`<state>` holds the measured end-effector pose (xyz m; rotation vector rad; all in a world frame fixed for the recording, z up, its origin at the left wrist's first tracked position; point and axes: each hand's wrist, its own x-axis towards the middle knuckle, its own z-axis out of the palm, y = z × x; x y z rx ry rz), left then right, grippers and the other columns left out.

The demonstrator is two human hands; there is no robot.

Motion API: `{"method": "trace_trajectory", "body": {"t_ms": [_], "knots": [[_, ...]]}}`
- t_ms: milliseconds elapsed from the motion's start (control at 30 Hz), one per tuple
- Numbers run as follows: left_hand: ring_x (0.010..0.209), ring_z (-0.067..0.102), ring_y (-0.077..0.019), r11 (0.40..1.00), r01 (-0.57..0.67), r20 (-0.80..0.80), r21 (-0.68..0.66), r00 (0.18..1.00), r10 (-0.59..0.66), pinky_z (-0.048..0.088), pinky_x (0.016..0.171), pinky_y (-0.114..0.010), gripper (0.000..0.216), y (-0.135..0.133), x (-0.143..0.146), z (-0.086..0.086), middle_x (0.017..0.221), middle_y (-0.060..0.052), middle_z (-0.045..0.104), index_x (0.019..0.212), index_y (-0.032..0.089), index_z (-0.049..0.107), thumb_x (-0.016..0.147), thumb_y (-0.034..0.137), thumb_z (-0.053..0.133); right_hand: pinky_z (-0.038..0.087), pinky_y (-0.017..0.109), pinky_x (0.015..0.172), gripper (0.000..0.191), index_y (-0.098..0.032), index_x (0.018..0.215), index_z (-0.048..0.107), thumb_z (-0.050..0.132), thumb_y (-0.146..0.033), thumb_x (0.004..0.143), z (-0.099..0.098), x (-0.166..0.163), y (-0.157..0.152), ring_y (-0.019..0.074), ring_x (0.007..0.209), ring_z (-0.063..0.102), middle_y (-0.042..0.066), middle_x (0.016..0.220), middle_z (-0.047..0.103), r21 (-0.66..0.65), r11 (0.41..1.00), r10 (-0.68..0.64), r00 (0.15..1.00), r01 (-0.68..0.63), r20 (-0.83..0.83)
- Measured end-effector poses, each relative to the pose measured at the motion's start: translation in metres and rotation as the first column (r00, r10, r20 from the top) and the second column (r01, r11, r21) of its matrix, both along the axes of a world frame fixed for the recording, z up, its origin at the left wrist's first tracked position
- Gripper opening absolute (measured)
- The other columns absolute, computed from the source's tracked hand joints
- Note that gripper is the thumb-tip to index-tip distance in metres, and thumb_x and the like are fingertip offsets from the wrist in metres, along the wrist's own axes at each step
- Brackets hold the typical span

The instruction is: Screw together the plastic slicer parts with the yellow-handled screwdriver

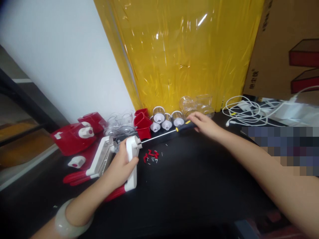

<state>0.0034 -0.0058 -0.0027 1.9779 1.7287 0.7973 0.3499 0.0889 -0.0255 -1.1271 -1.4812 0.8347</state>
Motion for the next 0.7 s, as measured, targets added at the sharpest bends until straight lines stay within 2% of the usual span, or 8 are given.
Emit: {"method": "trace_trajectory", "body": {"t_ms": [167, 367, 500, 600, 667, 700], "knots": [[0.113, 0.066, -0.0340, 1.000, 0.004, 0.004, 0.029, 1.000, -0.004, 0.049, 0.102, -0.052, 0.073, 0.000, -0.001, -0.001, 0.126, -0.017, 0.064, 0.152, 0.017, 0.024, 0.085, 0.026, 0.053, 0.049, 0.029, 0.060, 0.056, -0.025, 0.107, 0.065, 0.085, -0.059, 0.068, -0.003, -0.001, 0.002, 0.0129, 0.066, 0.058, 0.000, 0.087, 0.063, -0.024, 0.998, 0.052, 0.972, -0.060, -0.229], [0.107, 0.068, -0.0336, 0.999, 0.000, -0.006, 0.042, 1.000, 0.000, 0.051, 0.097, -0.052, 0.072, 0.000, -0.002, 0.002, 0.123, -0.016, 0.066, 0.151, 0.016, 0.024, 0.085, 0.027, 0.052, 0.055, 0.031, 0.069, 0.054, -0.029, 0.116, 0.066, 0.090, -0.038, 0.067, 0.007, -0.002, -0.011, 0.0149, 0.077, 0.063, 0.000, 0.091, 0.064, -0.039, 0.976, 0.185, 0.905, -0.216, -0.382], [0.109, 0.068, -0.0337, 0.999, -0.004, -0.019, 0.046, 1.000, 0.005, 0.051, 0.098, -0.052, 0.073, 0.001, -0.002, 0.002, 0.125, -0.017, 0.065, 0.152, 0.016, 0.023, 0.086, 0.028, 0.052, 0.057, 0.034, 0.076, 0.053, -0.030, 0.114, 0.069, 0.088, -0.027, 0.065, 0.011, -0.001, -0.012, 0.0167, 0.082, 0.067, 0.000, 0.093, 0.067, -0.037, 0.959, 0.239, 0.875, -0.280, -0.421], [0.110, 0.068, -0.0341, 0.999, -0.003, -0.022, 0.034, 1.000, 0.003, 0.050, 0.099, -0.052, 0.074, 0.000, -0.001, 0.001, 0.125, -0.017, 0.065, 0.152, 0.017, 0.023, 0.085, 0.028, 0.053, 0.058, 0.037, 0.074, 0.036, -0.027, 0.104, 0.069, 0.084, -0.032, 0.071, 0.009, -0.002, -0.006, 0.0184, 0.078, 0.068, 0.002, 0.092, 0.069, -0.051, 0.972, 0.194, 0.903, -0.231, -0.384], [0.109, 0.068, -0.0340, 1.000, -0.004, -0.026, 0.030, 1.000, 0.005, 0.051, 0.098, -0.051, 0.074, 0.000, -0.001, 0.002, 0.124, -0.017, 0.065, 0.152, 0.017, 0.024, 0.085, 0.028, 0.053, 0.058, 0.038, 0.068, 0.026, -0.025, 0.098, 0.068, 0.074, -0.044, 0.083, 0.006, -0.003, -0.002, 0.0203, 0.069, 0.068, 0.004, 0.083, 0.070, -0.108, 0.981, 0.121, 0.945, -0.161, -0.305], [0.108, 0.068, -0.0339, 1.000, -0.007, -0.030, 0.030, 1.000, 0.008, 0.051, 0.098, -0.051, 0.073, -0.001, -0.001, 0.002, 0.124, -0.017, 0.066, 0.152, 0.017, 0.023, 0.085, 0.028, 0.052, 0.056, 0.038, 0.064, 0.028, -0.024, 0.096, 0.068, 0.066, -0.051, 0.088, 0.005, -0.002, -0.001, 0.0209, 0.063, 0.067, 0.004, 0.074, 0.069, -0.135, 0.982, 0.095, 0.966, -0.130, -0.239]]}}
